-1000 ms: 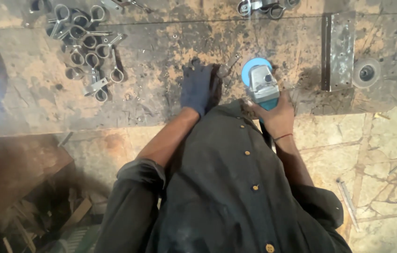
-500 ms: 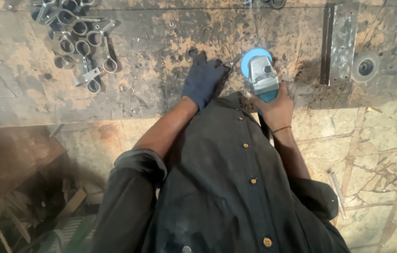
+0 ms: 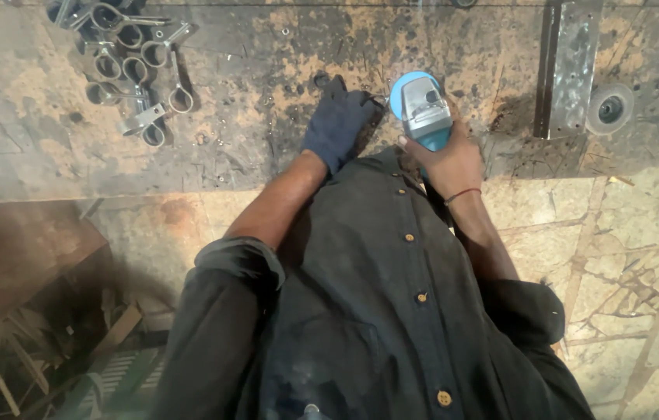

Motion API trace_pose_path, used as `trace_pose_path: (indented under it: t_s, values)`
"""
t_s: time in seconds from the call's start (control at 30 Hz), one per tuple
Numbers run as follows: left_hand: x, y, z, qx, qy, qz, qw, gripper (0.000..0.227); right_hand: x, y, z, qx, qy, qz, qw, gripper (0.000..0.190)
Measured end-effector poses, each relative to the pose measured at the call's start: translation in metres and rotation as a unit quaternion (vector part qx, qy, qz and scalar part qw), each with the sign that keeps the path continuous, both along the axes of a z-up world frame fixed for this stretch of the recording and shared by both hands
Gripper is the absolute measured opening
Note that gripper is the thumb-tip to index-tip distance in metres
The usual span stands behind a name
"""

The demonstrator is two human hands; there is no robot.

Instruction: Using a handheld angle grinder to smooth or polish small metal ring-shaped parts on a workbench.

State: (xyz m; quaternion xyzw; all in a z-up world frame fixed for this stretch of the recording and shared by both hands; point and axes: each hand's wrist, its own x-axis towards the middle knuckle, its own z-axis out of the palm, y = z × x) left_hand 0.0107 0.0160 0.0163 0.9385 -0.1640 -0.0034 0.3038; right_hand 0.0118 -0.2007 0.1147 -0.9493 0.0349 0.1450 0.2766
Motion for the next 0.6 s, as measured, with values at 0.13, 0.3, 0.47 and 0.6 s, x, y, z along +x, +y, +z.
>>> trace_pose_path:
  t_s: [0.13,0.3,0.47,0.6]
  values:
    - [0.001,-0.003,-0.006,0.055,-0.027,-0.014,0.998,0.021,0.002,-0.004,-0.015,-0.035,0.046,-0.021,0.998,0.083]
    - [0.002,-0.002,-0.018,0.009,-0.083,-0.021,0.996,0.007,0.001,-0.004,-0.021,-0.042,0.031,0.011,0.999,0.081]
    - [0.005,0.001,-0.012,-0.043,-0.076,-0.019,0.996,0.006,0.006,0.012,0.005,0.013,0.022,0.014,1.000,0.082]
    - [0.007,0.003,0.005,-0.042,-0.103,-0.019,0.994,0.008,0.005,0.013,0.004,-0.006,0.095,-0.029,0.995,0.082]
